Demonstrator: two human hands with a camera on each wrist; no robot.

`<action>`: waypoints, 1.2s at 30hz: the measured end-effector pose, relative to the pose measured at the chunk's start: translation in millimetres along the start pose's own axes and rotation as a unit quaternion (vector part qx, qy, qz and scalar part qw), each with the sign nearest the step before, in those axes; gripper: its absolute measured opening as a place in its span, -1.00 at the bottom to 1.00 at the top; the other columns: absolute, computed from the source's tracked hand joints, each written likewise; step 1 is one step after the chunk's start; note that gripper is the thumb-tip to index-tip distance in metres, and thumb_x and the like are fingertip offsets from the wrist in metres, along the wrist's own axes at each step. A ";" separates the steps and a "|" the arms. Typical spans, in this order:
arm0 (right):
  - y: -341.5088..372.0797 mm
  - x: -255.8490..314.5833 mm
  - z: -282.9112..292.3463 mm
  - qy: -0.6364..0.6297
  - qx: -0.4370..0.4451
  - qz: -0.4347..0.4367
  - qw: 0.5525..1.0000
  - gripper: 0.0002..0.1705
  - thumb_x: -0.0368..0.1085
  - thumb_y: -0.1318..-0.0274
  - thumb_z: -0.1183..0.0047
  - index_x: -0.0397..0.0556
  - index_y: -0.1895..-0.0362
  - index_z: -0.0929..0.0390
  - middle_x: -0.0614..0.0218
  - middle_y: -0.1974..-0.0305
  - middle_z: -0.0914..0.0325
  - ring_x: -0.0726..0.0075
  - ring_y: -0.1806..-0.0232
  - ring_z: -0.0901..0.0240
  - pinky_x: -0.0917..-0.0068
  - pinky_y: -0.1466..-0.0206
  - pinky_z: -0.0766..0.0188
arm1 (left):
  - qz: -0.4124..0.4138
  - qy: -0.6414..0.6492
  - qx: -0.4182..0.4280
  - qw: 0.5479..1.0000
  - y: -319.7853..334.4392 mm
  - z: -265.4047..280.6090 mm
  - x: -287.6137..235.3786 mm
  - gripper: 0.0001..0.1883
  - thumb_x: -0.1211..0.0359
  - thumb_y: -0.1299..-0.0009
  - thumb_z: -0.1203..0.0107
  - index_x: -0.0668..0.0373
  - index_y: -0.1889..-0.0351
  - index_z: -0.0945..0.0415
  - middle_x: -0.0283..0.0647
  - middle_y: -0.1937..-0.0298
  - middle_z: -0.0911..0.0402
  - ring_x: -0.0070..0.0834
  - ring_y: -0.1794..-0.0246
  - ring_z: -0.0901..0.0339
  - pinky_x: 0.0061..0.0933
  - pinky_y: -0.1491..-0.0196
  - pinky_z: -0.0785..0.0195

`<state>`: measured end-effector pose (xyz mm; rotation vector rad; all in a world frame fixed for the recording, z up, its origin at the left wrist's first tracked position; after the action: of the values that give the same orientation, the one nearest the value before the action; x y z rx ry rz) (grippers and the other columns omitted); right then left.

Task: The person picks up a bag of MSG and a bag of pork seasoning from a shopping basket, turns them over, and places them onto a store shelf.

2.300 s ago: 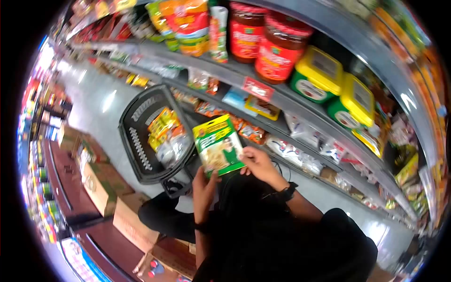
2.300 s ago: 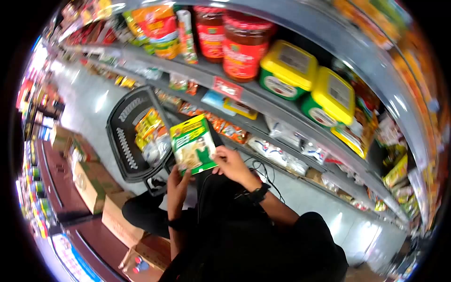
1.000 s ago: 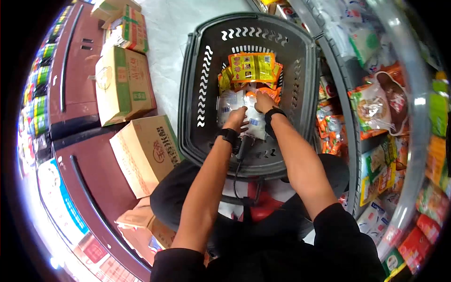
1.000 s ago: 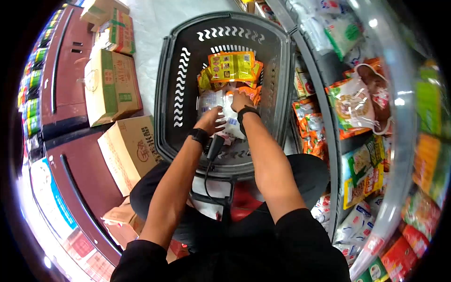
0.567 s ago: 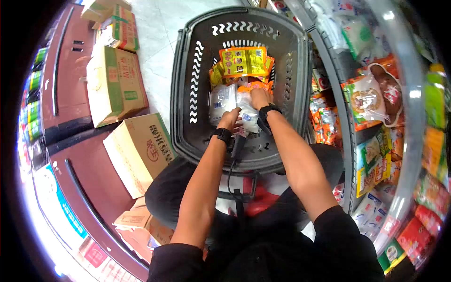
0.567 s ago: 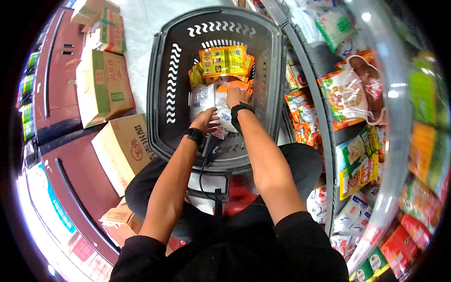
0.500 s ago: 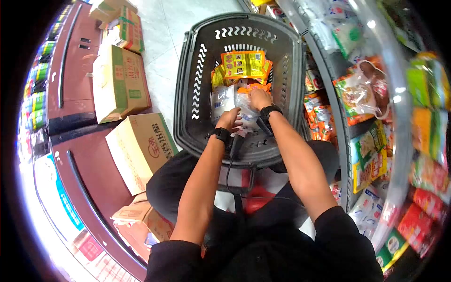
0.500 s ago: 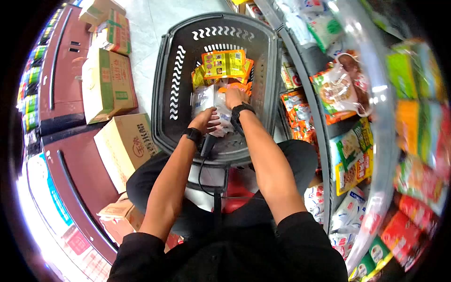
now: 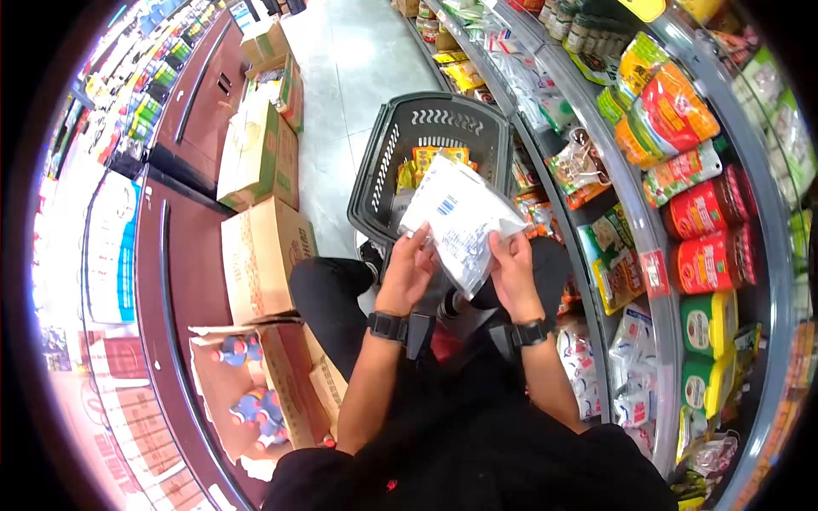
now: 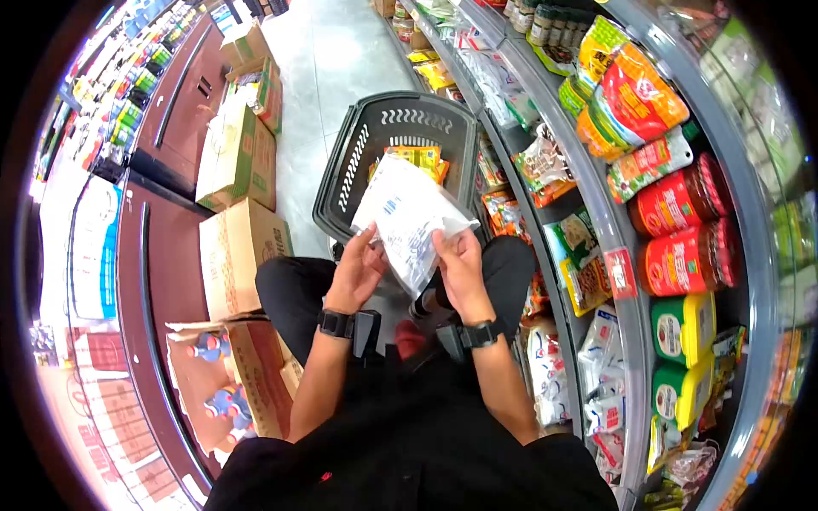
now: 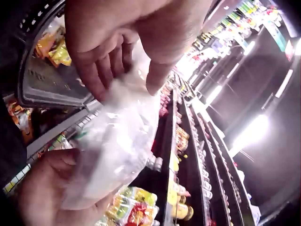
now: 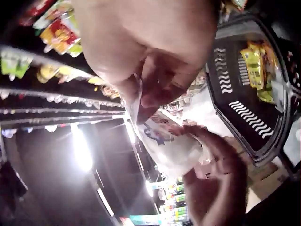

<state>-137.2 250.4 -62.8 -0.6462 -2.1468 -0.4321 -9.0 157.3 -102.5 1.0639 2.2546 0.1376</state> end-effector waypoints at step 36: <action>150.9 73.1 55.9 -0.057 -0.024 0.080 0.995 -0.62 -0.36 -0.20 -0.12 -0.07 -0.08 -0.36 0.35 0.05 -0.53 0.48 0.01 -0.48 0.51 -0.01 -0.43 | -0.093 -0.365 0.138 0.916 165.8 -96.3 54.2 -0.58 0.28 -0.48 -0.02 0.38 -0.17 -0.30 -0.09 0.04 -0.57 -0.36 0.01 -0.55 -0.32 -0.07 -0.43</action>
<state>-122.2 422.5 -25.5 -0.8836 -2.1766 -0.3685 18.3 323.4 4.1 0.8354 1.6879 -0.5852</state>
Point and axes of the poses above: each hand's wrist, its own y-axis away from the middle knuckle, its own z-axis out of the back of the hand, x = y × z, the point moved 7 cm from there along -y, towards the middle knuckle
